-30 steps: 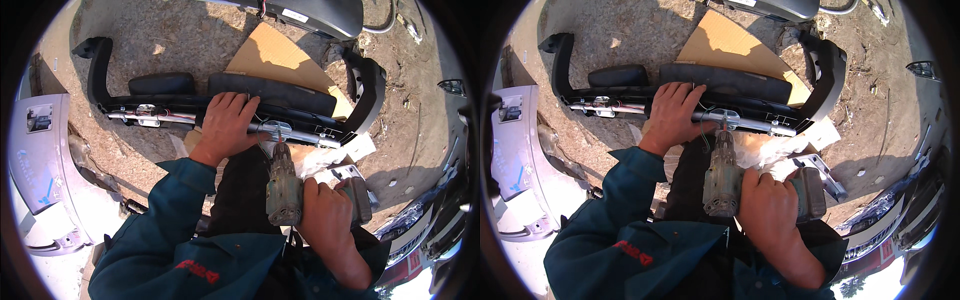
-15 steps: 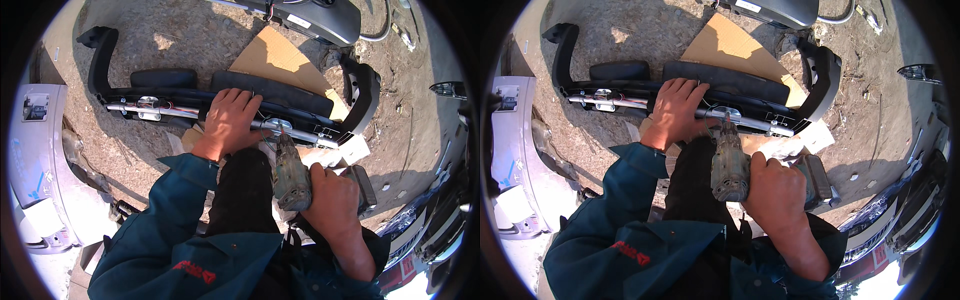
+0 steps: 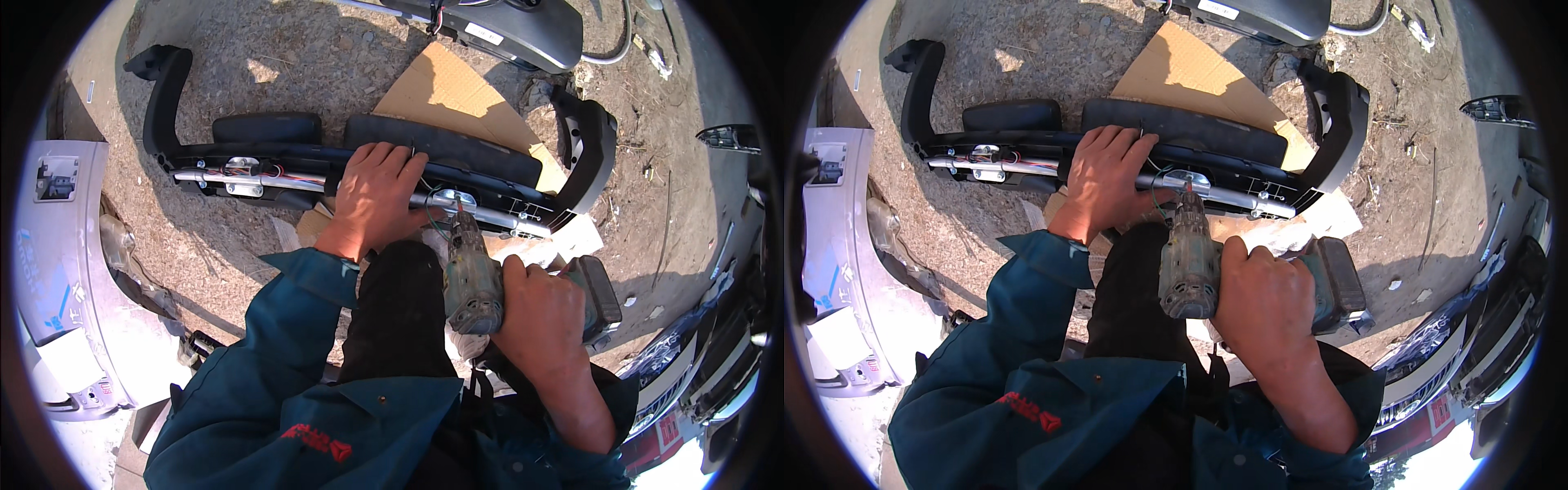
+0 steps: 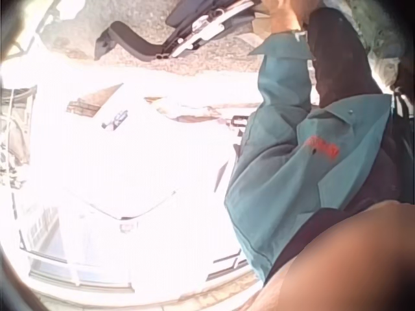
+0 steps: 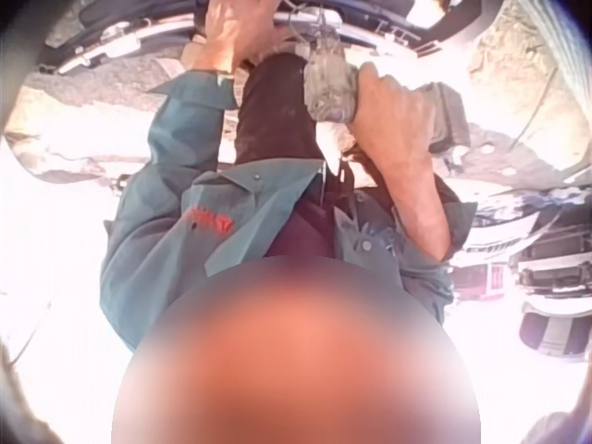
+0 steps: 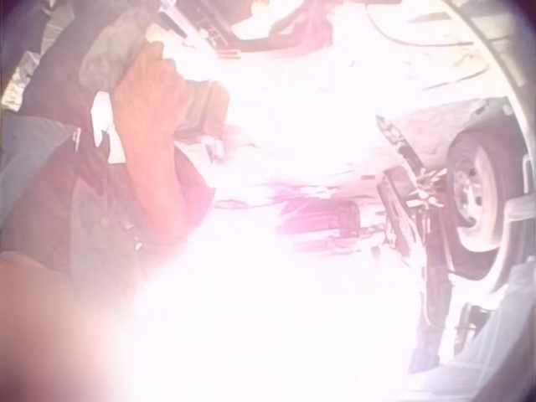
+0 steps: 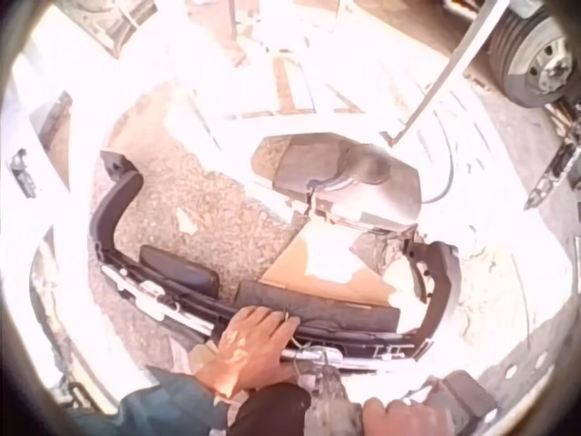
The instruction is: The person assembles a car part by hand, connecting wires and securing components with a power drill. They manipulate wires, a metal rod, and a plastic housing, then use a drill to fasten screws.
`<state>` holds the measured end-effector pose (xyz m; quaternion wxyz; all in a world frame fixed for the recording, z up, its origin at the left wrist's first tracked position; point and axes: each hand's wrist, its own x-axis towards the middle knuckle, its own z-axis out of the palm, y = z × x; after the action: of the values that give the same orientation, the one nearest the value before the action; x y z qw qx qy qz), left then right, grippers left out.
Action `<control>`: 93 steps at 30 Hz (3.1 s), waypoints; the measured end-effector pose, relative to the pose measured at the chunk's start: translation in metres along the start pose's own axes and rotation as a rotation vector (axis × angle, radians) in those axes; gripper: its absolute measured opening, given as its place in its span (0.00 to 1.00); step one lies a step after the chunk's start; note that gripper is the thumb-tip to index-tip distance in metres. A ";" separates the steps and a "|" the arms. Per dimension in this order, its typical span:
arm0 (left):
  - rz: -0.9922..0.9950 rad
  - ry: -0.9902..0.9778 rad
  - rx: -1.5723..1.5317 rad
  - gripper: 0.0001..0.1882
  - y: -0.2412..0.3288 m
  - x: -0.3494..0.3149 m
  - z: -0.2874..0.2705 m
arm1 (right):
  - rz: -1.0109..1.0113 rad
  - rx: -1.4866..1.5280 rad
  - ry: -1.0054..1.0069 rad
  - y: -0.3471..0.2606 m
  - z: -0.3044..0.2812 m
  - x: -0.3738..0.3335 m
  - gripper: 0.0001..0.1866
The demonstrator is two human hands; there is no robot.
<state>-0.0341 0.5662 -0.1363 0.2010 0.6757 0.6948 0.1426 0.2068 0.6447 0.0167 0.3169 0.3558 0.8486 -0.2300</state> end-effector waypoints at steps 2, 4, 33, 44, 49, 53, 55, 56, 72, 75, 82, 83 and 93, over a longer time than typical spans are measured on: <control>0.001 0.006 0.002 0.42 -0.001 0.000 0.000 | -0.016 -0.037 0.022 0.000 0.001 0.000 0.15; 0.010 0.011 -0.007 0.42 -0.001 0.000 0.001 | -0.023 -0.062 0.040 -0.001 0.002 -0.001 0.15; -0.014 -0.056 0.022 0.44 0.001 -0.001 -0.001 | -0.066 -0.115 0.038 0.002 -0.006 0.007 0.15; 0.051 0.013 0.075 0.43 -0.004 -0.004 0.001 | -0.141 -0.200 0.114 -0.003 -0.010 0.010 0.05; 0.048 -0.008 0.058 0.43 -0.003 -0.005 0.001 | -0.126 -0.196 0.084 -0.003 -0.019 0.011 0.05; 0.058 -0.006 0.069 0.43 0.000 -0.004 0.002 | -0.153 -0.161 0.180 0.009 -0.011 0.008 0.04; 0.062 -0.012 0.073 0.44 -0.001 -0.003 0.003 | -0.159 -0.152 0.269 0.015 -0.003 0.004 0.04; 0.049 -0.014 0.118 0.44 0.000 -0.004 0.001 | -0.177 -0.139 0.275 0.012 -0.011 -0.007 0.04; 0.087 -0.060 0.180 0.41 0.012 -0.005 0.001 | 0.337 0.514 0.556 0.075 0.043 -0.322 0.22; 0.148 -0.036 0.256 0.50 0.000 0.001 0.022 | 0.598 0.602 0.852 0.081 0.056 -0.367 0.24; 0.173 0.478 0.320 0.42 0.130 -0.067 0.033 | 1.014 0.869 1.083 0.127 0.158 -0.409 0.21; 0.269 0.341 0.211 0.40 0.158 -0.073 0.056 | 1.052 0.841 1.087 0.119 0.152 -0.421 0.21; -0.064 -0.738 -0.172 0.32 0.192 -0.098 0.185 | 0.976 0.772 1.033 0.114 0.164 -0.419 0.18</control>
<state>0.2233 0.4644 -0.2001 0.4979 0.6403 0.5819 -0.0590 0.5823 0.4253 0.1781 -0.1958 0.8318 0.4974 -0.1492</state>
